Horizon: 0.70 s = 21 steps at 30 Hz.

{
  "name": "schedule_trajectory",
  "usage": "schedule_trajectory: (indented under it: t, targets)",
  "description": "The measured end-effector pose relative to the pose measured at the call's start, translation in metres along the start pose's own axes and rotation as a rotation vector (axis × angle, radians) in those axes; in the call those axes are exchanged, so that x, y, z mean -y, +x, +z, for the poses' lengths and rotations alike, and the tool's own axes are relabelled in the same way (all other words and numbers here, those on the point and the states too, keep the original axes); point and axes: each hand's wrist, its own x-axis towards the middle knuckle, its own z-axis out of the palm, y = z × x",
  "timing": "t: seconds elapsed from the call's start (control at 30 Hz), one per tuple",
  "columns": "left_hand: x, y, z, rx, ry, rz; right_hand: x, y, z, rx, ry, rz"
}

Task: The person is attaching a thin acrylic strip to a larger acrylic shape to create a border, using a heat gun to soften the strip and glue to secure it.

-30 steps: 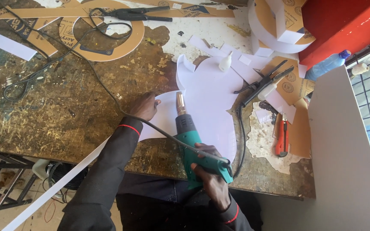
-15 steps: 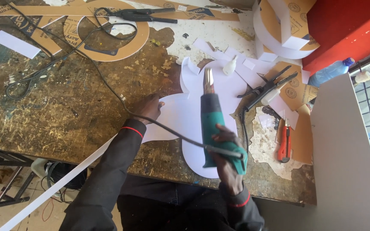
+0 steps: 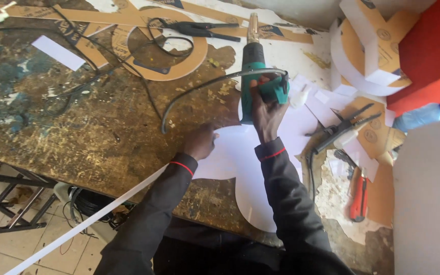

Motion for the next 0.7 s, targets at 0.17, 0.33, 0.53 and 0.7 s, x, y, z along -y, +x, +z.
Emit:
schedule_trajectory:
  t: [0.17,0.33,0.53,0.7]
  targets:
    - [0.004,0.002,0.007,-0.056,0.035,0.007,-0.027,0.030,0.056,-0.075,0.065,0.105]
    - [-0.005,-0.008,-0.011,-0.087,0.036,0.050,-0.053,0.035,0.108,-0.152,0.004,0.279]
    - [-0.002,-0.005,-0.007,-0.059,-0.090,0.049,-0.030,0.028,0.118,0.116,-0.386,0.159]
    - [-0.001,-0.002,-0.004,-0.131,0.032,0.089,-0.090,0.013,0.144,0.200,-0.663,0.124]
